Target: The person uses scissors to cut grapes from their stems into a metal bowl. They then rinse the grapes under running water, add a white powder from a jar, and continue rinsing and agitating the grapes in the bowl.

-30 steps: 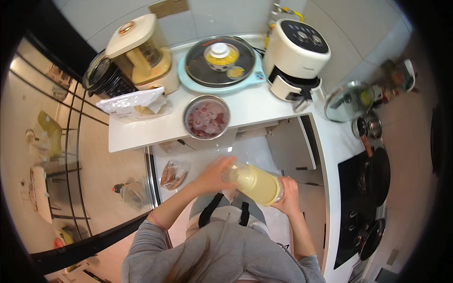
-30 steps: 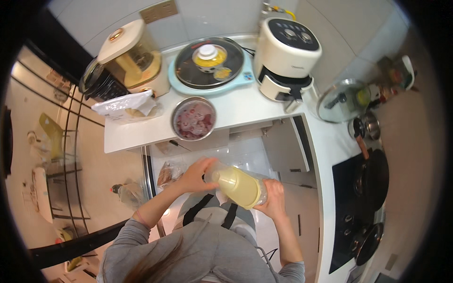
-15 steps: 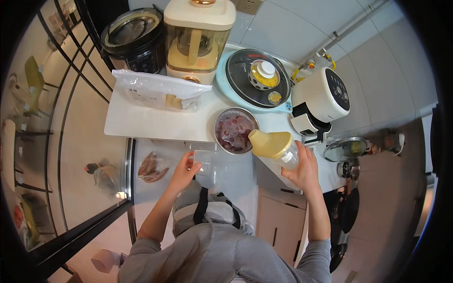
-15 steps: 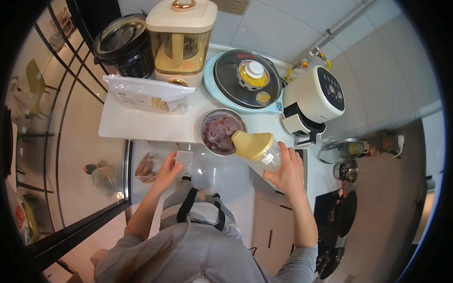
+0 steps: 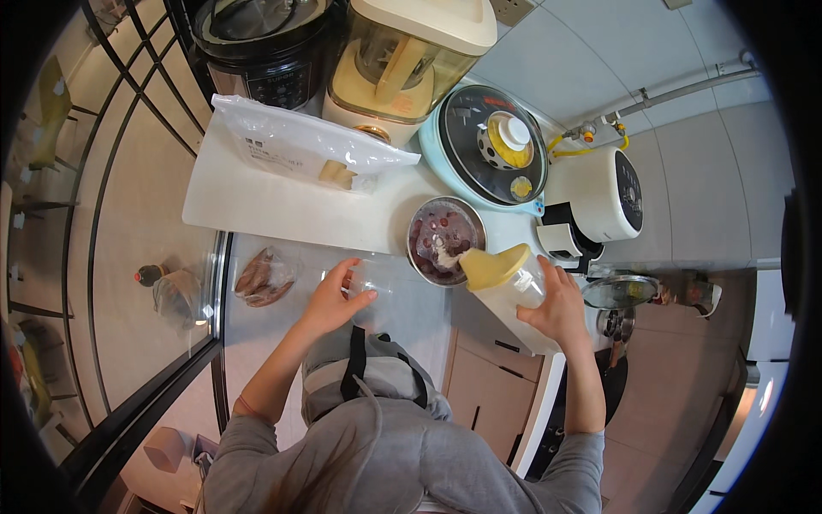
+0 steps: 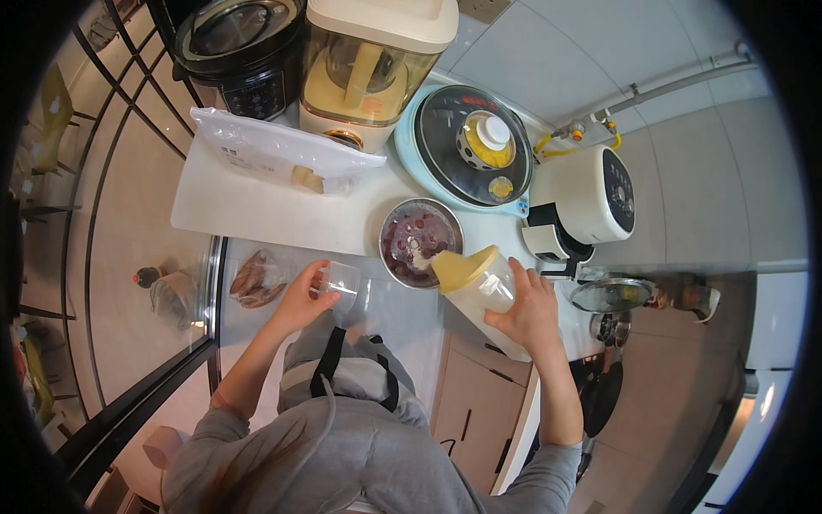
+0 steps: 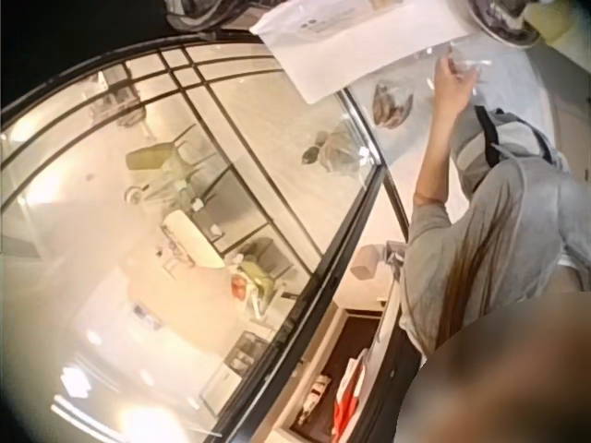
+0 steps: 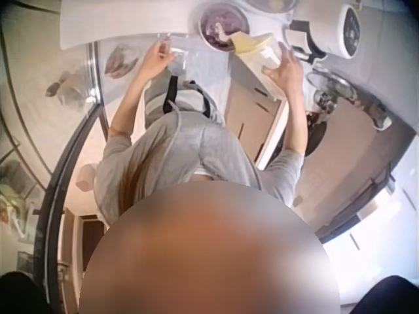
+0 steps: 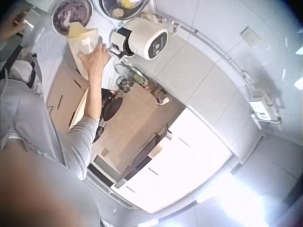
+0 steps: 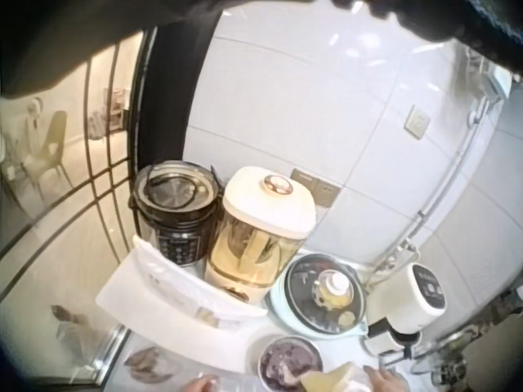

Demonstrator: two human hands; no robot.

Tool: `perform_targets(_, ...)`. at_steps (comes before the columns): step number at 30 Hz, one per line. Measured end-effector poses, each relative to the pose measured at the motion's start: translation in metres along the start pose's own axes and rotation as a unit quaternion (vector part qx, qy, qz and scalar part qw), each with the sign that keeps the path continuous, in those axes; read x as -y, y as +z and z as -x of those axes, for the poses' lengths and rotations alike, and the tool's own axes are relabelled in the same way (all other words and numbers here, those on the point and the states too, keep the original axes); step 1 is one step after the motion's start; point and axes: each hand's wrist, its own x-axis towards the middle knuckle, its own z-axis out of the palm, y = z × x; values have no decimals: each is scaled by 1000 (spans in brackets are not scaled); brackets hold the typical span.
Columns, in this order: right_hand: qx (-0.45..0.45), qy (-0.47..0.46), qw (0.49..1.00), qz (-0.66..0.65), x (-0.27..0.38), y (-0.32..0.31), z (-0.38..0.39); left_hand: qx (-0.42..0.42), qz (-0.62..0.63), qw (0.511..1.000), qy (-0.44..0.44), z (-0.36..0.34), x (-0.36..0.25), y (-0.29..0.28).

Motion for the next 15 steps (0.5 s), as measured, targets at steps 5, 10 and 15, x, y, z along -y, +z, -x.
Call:
perform_targets(5,-11,29,999,-11,-10,3,-2,8,3,1000,-6,-1,4,-3)
perform_targets(10,-46,57,997,-9,-23,13,8,26,4,1000,-8,-3,1,-2)
perform_targets(15,-55,56,996,-42,-21,14,22,46,-35,998,10,-4,-7,13)
